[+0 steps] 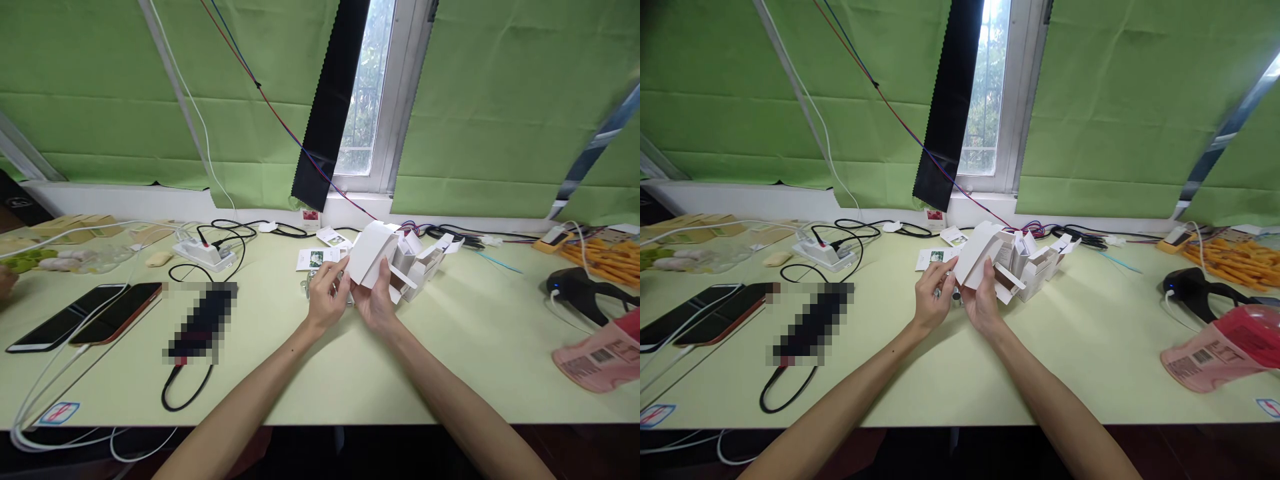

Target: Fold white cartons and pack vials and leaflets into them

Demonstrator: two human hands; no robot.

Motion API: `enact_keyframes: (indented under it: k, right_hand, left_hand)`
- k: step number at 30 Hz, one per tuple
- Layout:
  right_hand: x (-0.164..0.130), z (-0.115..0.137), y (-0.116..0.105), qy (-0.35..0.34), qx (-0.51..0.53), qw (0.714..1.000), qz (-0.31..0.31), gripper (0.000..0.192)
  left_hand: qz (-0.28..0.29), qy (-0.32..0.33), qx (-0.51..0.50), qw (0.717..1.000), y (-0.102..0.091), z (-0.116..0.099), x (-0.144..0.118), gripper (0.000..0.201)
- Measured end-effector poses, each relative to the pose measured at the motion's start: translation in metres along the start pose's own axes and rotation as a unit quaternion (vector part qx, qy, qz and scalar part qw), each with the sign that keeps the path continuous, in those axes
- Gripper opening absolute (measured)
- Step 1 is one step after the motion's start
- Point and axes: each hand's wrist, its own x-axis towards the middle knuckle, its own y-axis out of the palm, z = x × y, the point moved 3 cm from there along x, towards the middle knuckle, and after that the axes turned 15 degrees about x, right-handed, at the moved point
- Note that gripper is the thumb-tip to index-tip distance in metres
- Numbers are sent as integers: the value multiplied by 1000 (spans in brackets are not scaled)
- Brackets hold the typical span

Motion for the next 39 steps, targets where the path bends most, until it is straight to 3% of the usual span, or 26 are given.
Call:
enact_keyframes:
  k: [26,39]
  right_hand:
    - [0,0,-3,-13,-37,999,-20,47]
    - [0,1,-4,-18,-72,997,-14,53]
  left_hand:
    - [25,-29,13,999,3,-1,-1,34]
    - [55,-6,-6,998,3,0,-1,45]
